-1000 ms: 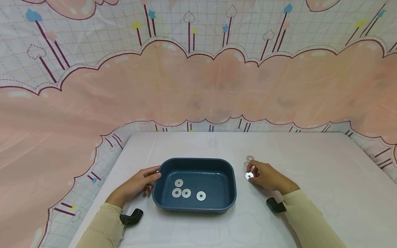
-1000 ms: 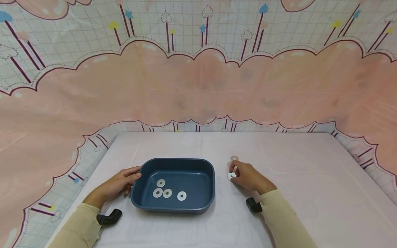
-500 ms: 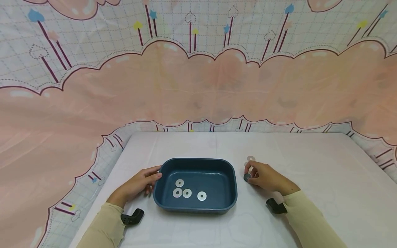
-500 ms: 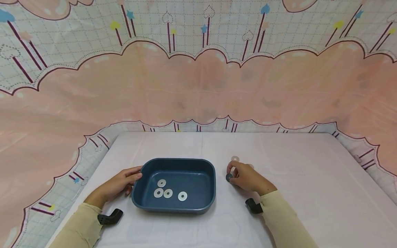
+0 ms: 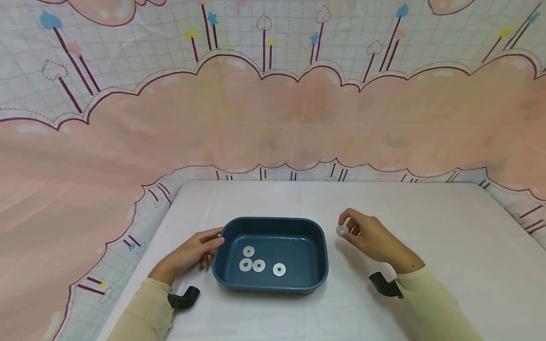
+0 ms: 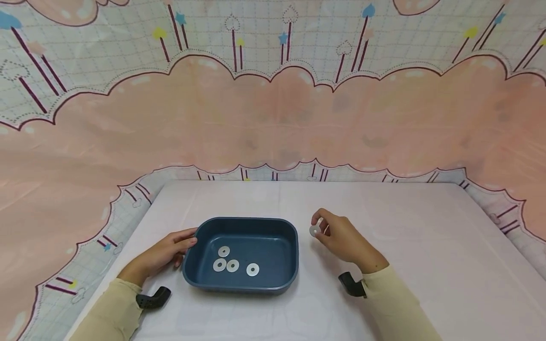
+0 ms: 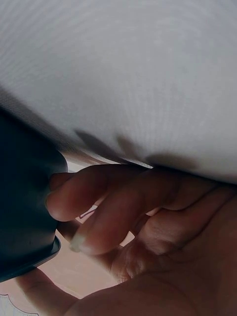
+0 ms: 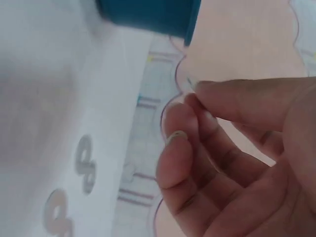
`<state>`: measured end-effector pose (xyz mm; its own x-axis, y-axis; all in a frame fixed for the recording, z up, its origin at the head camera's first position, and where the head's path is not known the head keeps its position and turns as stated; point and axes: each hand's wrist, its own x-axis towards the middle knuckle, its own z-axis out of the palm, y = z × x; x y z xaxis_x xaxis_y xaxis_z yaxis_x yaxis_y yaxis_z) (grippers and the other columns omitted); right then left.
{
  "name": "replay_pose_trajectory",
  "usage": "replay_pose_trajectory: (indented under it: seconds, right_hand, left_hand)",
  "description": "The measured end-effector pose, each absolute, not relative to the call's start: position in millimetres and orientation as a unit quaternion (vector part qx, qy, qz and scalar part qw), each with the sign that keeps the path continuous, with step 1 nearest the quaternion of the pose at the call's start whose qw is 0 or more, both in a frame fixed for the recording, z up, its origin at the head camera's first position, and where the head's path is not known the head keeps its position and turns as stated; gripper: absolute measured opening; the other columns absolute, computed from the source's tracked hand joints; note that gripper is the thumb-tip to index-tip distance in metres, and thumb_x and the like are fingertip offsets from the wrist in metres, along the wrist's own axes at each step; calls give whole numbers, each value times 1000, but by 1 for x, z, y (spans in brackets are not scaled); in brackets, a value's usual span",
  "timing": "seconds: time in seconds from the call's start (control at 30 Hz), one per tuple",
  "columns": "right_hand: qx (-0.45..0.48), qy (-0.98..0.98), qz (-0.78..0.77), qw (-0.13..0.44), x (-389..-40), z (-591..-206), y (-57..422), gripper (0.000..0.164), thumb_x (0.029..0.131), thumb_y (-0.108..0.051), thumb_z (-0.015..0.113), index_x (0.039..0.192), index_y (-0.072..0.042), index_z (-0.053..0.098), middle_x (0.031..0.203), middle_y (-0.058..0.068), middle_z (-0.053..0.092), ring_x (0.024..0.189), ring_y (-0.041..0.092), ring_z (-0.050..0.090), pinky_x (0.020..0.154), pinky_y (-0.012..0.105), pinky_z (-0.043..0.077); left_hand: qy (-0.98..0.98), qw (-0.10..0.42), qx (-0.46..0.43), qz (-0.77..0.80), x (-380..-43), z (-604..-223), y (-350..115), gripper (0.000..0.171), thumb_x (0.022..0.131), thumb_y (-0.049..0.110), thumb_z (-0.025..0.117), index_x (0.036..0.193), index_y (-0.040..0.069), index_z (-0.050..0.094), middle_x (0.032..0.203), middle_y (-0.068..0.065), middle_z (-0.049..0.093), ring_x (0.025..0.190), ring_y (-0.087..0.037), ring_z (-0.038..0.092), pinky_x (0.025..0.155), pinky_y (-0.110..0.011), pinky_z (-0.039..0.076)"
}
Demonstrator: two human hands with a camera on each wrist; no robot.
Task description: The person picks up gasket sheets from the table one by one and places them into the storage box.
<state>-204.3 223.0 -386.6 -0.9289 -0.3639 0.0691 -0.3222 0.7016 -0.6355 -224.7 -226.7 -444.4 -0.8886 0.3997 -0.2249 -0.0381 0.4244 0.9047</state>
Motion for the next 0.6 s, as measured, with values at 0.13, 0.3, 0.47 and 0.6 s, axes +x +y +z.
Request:
replay_pose_trajectory:
  seconds: [0.13,0.3,0.47,0.6]
  right_hand:
    - [-212,916,-340,4,-201,-377,212,22,91,-3,69,108,-11,58,84,4,67,73,14,56,62,24,49]
    - [-239,910,-339,4,-201,-367,199,23,91,-1,69,107,-12,58,84,-2,66,74,12,59,67,24,52]
    - [-259,907,-332,25,-205,-356,188,23,92,-2,69,110,-13,59,84,2,66,74,13,58,66,24,53]
    - [-269,904,-329,46,-210,-349,176,22,94,-5,68,111,-14,58,87,6,67,76,14,59,67,25,54]
  left_hand:
    - [817,209,112,525,-226,-445,-226,63,102,35,55,153,3,37,72,-1,56,63,-15,54,56,-26,48]
    - [817,211,114,524,-226,-445,-226,64,102,36,55,153,3,37,73,-2,57,64,-16,55,56,-27,49]
    - [816,211,113,527,-225,-443,-226,64,102,35,56,153,3,36,72,-2,57,65,-17,55,56,-27,48]
    - [814,211,115,529,-223,-442,-227,63,102,34,55,154,3,36,73,-2,58,66,-17,55,56,-27,48]
